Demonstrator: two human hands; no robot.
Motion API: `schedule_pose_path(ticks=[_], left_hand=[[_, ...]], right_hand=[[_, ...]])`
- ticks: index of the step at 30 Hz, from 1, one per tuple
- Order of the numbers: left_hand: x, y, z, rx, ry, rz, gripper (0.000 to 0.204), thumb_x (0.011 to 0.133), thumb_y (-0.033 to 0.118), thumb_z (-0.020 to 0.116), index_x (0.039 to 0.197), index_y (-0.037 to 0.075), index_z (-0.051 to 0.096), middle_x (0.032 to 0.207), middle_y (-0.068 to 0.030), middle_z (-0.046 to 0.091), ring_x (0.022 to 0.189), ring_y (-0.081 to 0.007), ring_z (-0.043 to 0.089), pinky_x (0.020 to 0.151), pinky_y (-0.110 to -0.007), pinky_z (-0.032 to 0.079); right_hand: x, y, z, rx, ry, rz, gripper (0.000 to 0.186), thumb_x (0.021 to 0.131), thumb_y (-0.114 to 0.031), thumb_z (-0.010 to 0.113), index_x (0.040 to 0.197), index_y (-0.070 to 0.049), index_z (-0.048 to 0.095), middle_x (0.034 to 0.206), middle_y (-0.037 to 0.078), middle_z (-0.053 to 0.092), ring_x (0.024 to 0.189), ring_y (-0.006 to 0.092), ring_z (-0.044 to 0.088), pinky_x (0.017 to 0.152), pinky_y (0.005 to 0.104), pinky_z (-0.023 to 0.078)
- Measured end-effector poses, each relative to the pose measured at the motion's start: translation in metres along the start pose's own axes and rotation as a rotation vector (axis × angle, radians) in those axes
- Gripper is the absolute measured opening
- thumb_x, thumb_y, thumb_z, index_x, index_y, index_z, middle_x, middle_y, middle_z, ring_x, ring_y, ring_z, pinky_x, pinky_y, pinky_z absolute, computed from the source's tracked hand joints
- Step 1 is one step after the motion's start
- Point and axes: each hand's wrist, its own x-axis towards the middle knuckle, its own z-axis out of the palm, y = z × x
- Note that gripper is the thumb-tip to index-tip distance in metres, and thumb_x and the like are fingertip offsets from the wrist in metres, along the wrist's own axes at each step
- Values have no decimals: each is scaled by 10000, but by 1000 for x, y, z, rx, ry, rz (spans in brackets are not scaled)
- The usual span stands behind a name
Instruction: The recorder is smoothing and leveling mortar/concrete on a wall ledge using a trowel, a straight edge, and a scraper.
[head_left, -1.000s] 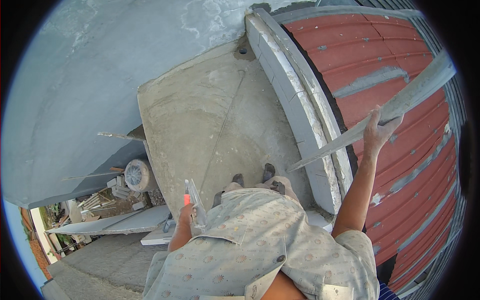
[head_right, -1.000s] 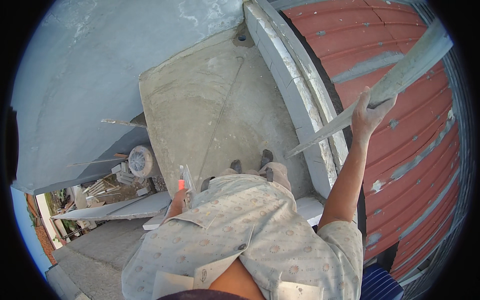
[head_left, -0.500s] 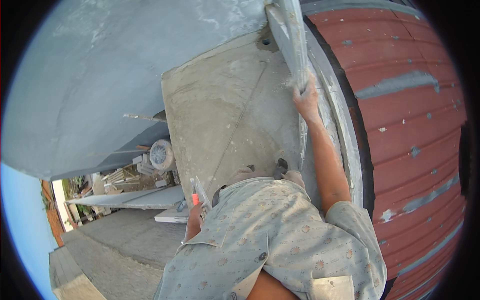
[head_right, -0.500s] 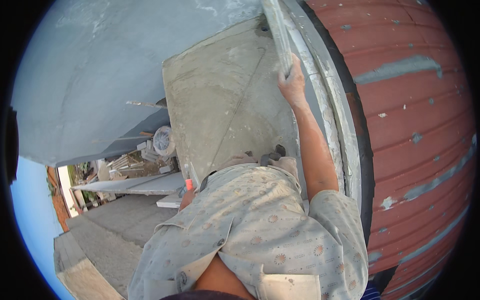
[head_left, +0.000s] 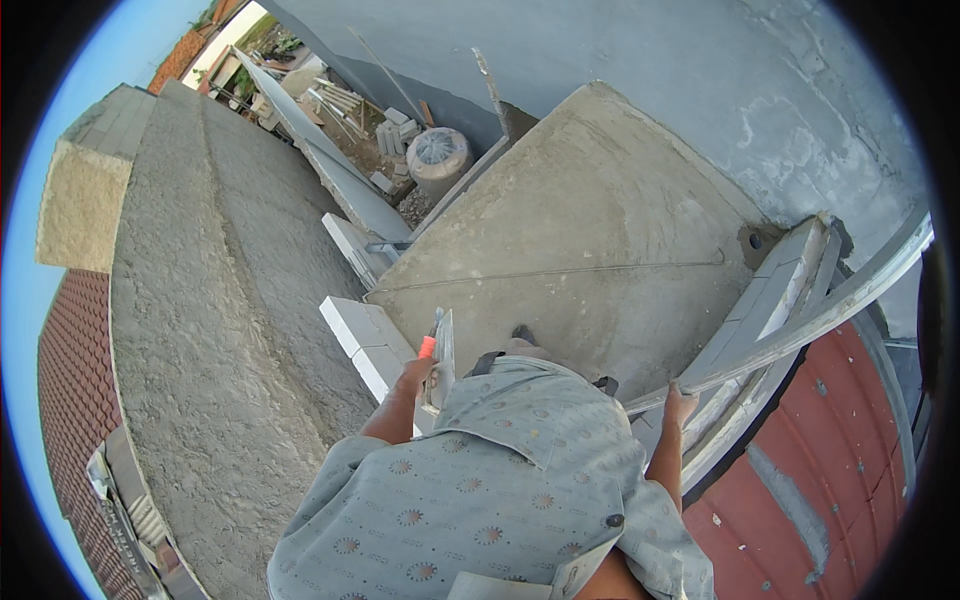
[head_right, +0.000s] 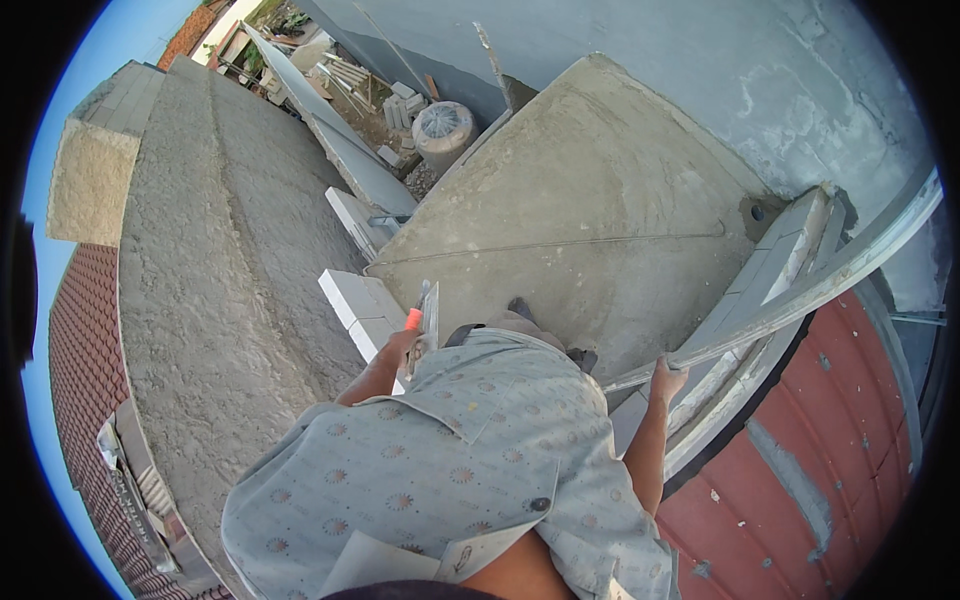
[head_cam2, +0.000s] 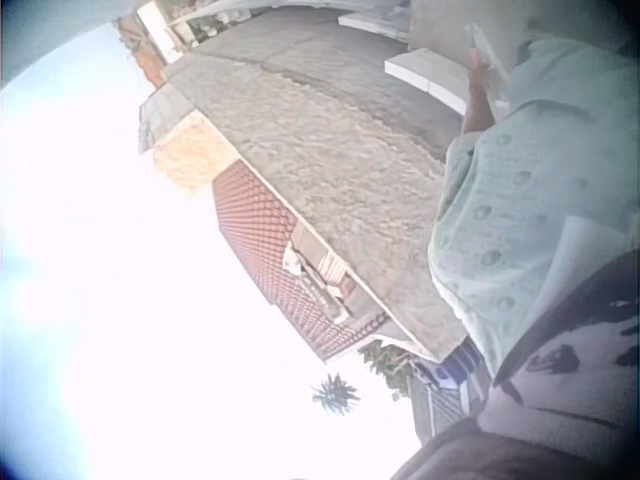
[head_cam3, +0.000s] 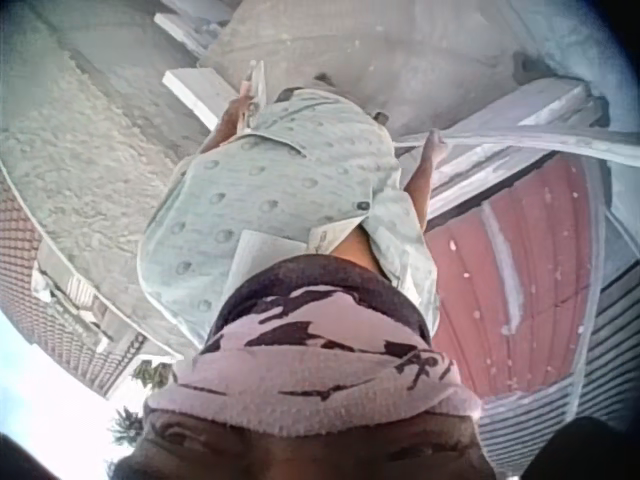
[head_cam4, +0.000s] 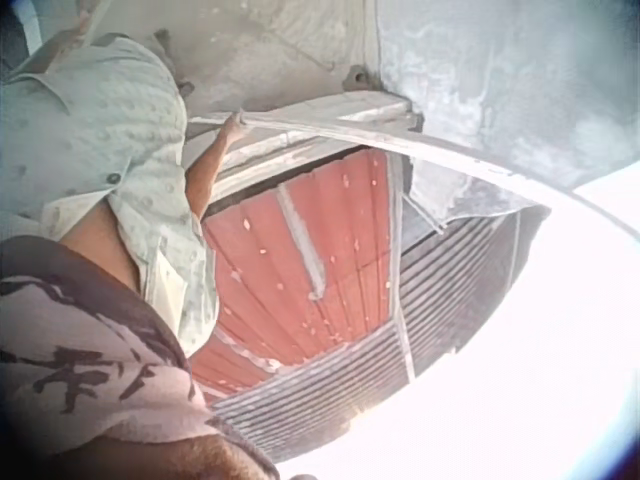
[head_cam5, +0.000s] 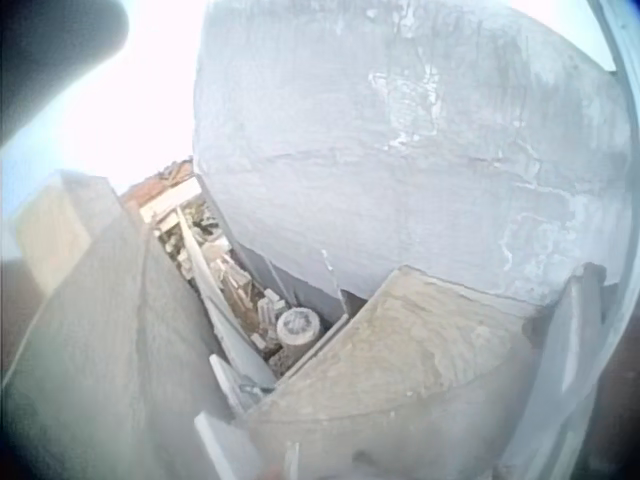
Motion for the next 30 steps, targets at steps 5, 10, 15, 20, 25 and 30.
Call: schedule_pose_path(ticks=[5, 10, 15, 20, 25, 30], left_hand=[[7, -55, -13, -138, 96, -150, 128, 855, 164, 612, 854, 39, 586, 587, -24, 522, 436, -131, 481, 403, -300, 406], [20, -71, -10, -196, 117, -200, 125, 856, 160, 607, 852, 35, 595, 601, -19, 521, 451, -128, 486, 407, -294, 395], [35, -46, -3, -238, 99, -135, 105, 832, 134, 598, 821, 31, 612, 608, -33, 545, 449, -140, 499, 416, -304, 397], [39, -22, -7, -241, 73, -113, 136, 808, 146, 625, 852, 18, 615, 597, -42, 551, 444, -144, 499, 415, -311, 399], [29, -4, -11, -285, 94, -89, 174, 796, 145, 641, 893, 3, 614, 596, -49, 559, 436, -145, 500, 408, -307, 393], [27, -21, -12, -351, 139, -128, 163, 806, 160, 643, 871, 14, 608, 598, -31, 542, 445, -136, 496, 404, -300, 392]], right_hand=[[-2, 4, 15, 16, -192, 154, 386, 708, 34, 701, 1064, 104, 567, 1032, 150, 637, 926, 247, 611, 833, 343, 464], [6, -45, 31, -178, -360, 151, 286, 696, 32, 703, 965, 81, 619, 950, 121, 649, 875, 231, 608, 818, 336, 459], [23, -132, 47, -124, -411, -84, 274, 706, 3, 676, 956, 87, 603, 961, 133, 641, 876, 234, 599, 820, 348, 456], [47, -206, 76, -20, -305, -286, 249, 725, -24, 669, 935, 91, 596, 945, 139, 638, 854, 228, 591, 801, 349, 456], [50, -262, 112, -49, -401, -406, 239, 760, -88, 702, 901, 80, 608, 902, 118, 644, 812, 206, 594, 754, 326, 462], [63, -282, 164, -11, -524, -497, 267, 776, -130, 714, 915, 73, 611, 877, 117, 648, 796, 200, 605, 738, 312, 466]])
